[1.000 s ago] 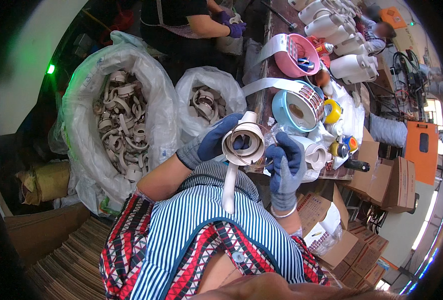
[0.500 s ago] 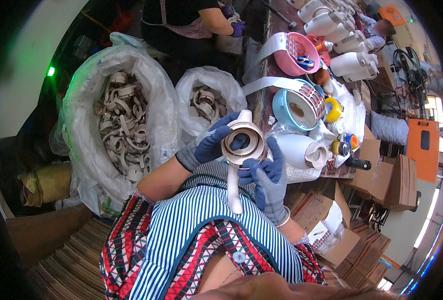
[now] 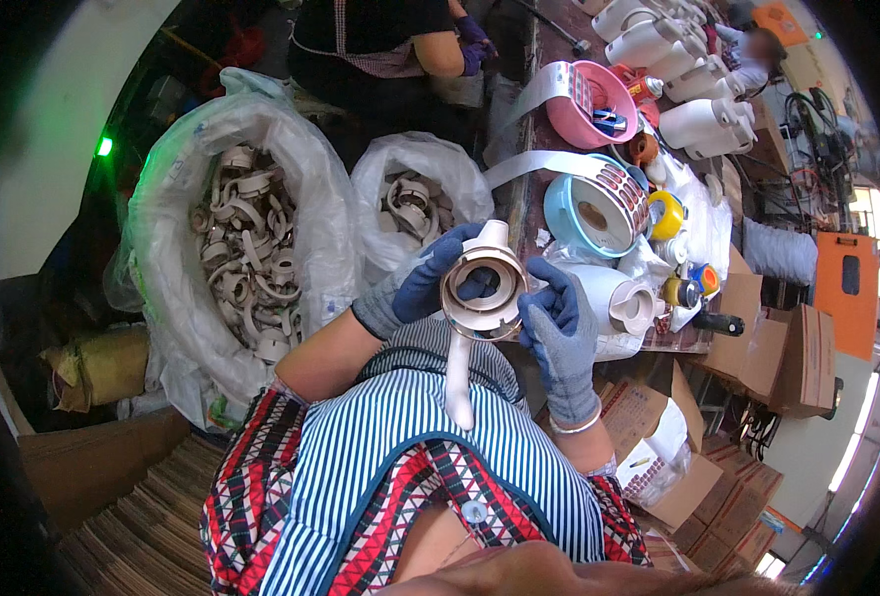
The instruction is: The person repeatedly picks up white kettle spouts from a large plastic bag, inspects them by turning them over, and places them on a work table. Other workers are visible in the background performing similar tasks.
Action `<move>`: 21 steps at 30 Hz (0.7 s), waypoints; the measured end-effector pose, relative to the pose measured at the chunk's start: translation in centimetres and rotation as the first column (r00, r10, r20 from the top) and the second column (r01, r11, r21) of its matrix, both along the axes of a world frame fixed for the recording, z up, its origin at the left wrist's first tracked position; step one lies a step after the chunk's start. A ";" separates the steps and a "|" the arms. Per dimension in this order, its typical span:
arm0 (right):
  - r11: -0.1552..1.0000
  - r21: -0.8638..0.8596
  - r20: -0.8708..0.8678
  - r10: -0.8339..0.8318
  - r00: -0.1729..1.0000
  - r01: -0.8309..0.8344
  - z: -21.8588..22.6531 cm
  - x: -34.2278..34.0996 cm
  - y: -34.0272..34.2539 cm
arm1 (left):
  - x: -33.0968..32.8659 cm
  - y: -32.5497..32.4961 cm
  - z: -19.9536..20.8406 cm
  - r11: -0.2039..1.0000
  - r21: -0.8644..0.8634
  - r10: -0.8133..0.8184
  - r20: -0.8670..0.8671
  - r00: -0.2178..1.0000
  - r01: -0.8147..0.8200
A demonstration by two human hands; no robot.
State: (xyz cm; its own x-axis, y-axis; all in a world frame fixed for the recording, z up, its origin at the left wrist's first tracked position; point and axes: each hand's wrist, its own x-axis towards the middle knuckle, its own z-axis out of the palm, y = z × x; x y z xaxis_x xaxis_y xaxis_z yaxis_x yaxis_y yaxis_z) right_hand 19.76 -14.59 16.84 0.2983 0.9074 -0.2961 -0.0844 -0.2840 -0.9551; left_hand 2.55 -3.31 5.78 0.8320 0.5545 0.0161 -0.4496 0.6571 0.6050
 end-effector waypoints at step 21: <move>0.990 0.105 0.359 -0.128 0.924 0.096 -1.1 -2.3 -1.6 | -0.1 -0.1 1.5 0.994 -0.097 -0.057 -0.047 0.997 0.053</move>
State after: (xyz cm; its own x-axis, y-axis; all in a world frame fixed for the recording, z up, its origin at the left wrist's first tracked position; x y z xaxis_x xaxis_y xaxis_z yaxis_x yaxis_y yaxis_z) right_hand 17.45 -16.22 15.74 0.4725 0.8784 -0.0722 0.2470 -0.2106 -0.9458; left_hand 2.49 -3.38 7.27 0.8597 0.5050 -0.0764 -0.3824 0.7356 0.5592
